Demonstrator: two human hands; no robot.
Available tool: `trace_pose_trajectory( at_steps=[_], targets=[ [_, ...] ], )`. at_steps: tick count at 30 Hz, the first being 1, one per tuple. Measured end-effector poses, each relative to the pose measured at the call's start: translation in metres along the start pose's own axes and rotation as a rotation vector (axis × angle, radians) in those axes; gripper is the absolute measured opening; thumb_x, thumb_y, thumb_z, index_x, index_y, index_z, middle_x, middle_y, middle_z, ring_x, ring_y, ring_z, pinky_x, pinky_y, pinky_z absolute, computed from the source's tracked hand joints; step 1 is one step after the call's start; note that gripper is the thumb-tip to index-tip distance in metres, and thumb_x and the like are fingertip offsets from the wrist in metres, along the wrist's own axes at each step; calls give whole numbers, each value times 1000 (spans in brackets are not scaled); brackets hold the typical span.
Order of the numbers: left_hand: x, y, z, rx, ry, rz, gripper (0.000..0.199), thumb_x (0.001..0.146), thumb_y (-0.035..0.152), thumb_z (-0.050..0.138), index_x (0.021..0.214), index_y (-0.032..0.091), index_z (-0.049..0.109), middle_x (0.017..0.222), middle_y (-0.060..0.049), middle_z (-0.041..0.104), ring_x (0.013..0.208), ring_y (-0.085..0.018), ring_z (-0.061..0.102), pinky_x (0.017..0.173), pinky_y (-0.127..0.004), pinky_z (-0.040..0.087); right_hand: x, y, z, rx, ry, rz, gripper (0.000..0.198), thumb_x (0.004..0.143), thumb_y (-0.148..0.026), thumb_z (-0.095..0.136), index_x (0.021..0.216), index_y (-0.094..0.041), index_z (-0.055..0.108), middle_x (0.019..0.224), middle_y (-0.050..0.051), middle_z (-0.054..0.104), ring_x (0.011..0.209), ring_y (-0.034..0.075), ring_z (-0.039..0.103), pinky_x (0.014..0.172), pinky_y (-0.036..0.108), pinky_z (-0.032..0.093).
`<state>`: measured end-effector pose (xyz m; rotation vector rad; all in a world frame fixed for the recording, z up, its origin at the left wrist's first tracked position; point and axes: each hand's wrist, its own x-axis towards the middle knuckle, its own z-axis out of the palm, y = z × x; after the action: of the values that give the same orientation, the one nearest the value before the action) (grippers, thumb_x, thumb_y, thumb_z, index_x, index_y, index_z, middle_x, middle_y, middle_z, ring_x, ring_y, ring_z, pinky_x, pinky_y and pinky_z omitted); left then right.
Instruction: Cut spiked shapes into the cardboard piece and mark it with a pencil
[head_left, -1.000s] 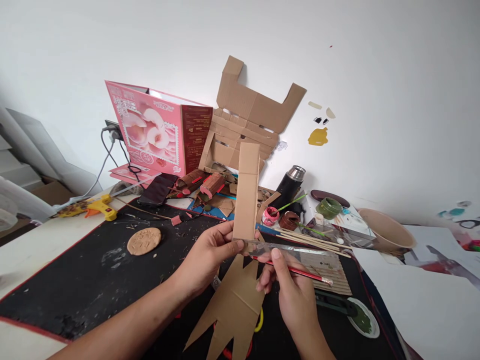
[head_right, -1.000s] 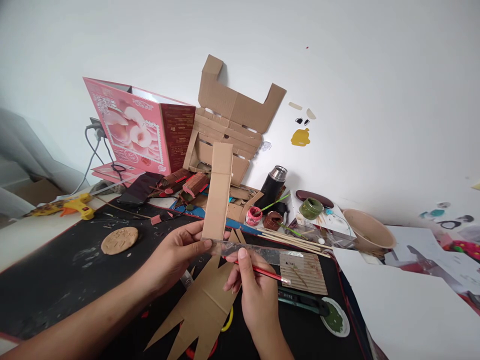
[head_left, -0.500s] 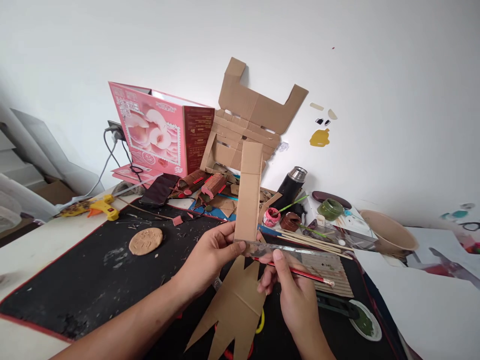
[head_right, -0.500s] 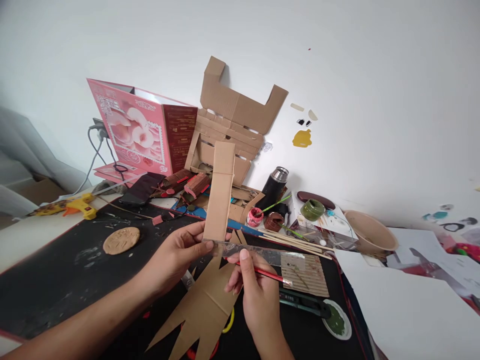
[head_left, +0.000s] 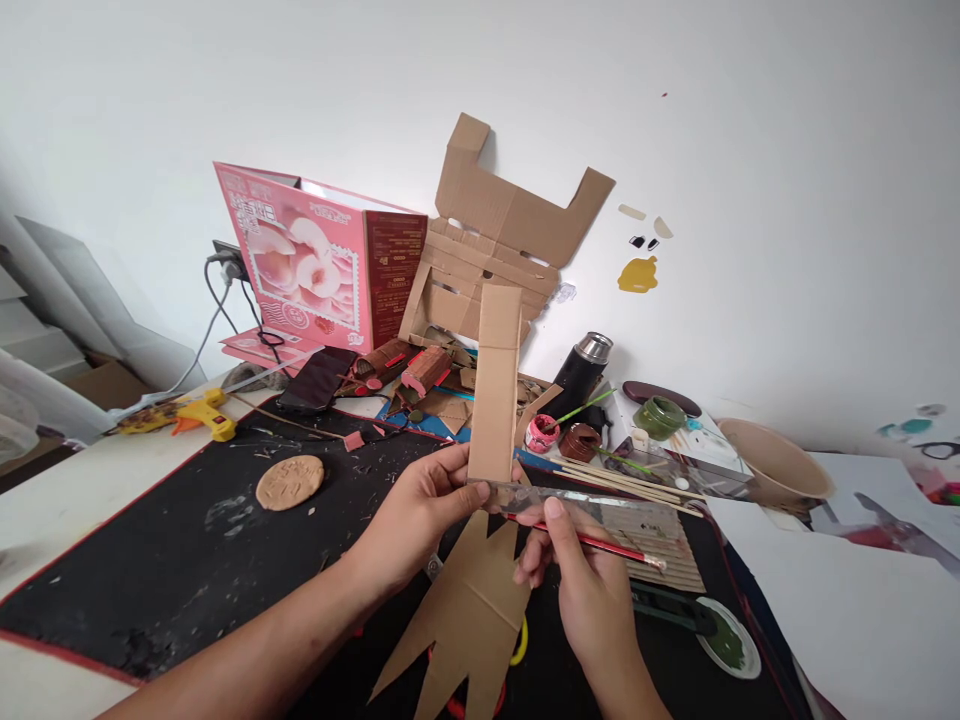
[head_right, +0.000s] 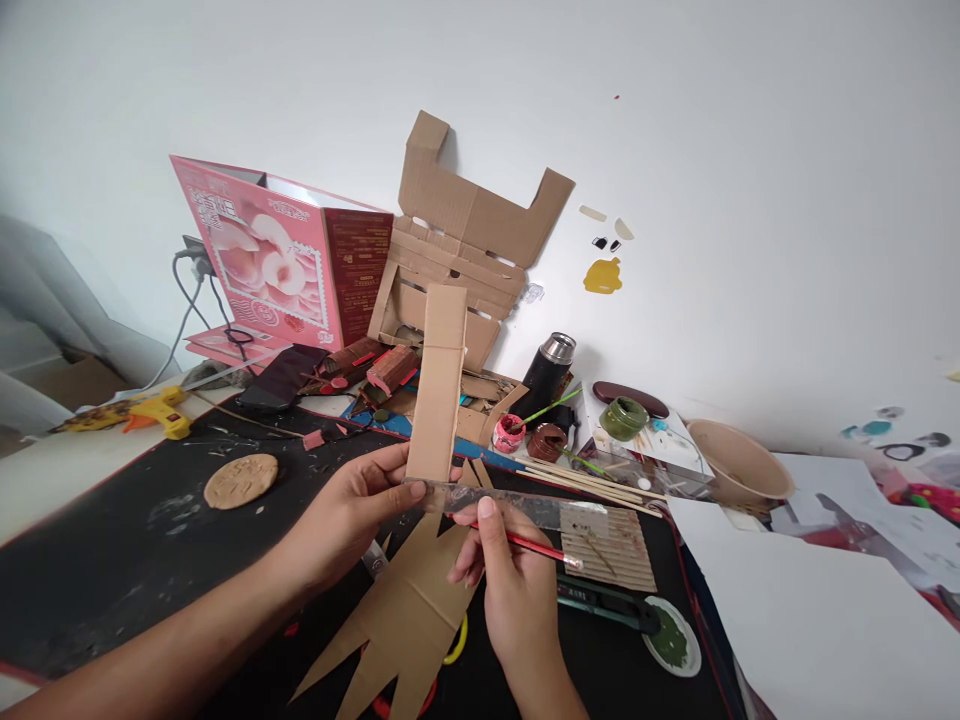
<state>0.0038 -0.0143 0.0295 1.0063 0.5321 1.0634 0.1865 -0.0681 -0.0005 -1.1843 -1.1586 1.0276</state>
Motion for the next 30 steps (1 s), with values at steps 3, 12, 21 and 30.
trace_pose_trajectory(
  at_steps=[3,12,21,30],
  targets=[
    [0,1,1,-15,-7,-3,34,81,38,89,106,16,83,98,-11,85,92,-27,77,86,-34,55,0,1,-1,1,-10,5,55,102,-67,63,91,-16,79,54,2,68,48,16,68,47,22,50],
    [2,-1,0,-25,3,2,32,79,37,90,103,16,84,96,-11,85,94,-28,77,87,-34,54,2,3,0,-11,-8,15,56,99,-69,66,92,-15,79,55,2,67,48,16,68,47,22,49],
    [3,-1,-1,-21,44,6,32,78,36,90,102,15,84,94,-10,85,87,-25,77,85,-31,53,2,4,-1,-8,-24,7,57,101,-70,62,94,-16,79,55,2,68,48,17,68,47,22,49],
    [3,-3,-3,-26,41,6,30,81,33,88,104,16,85,99,-11,85,87,-24,77,84,-30,53,2,3,1,4,5,29,59,97,-72,66,91,-15,79,53,3,68,47,16,67,45,22,50]
  ],
)
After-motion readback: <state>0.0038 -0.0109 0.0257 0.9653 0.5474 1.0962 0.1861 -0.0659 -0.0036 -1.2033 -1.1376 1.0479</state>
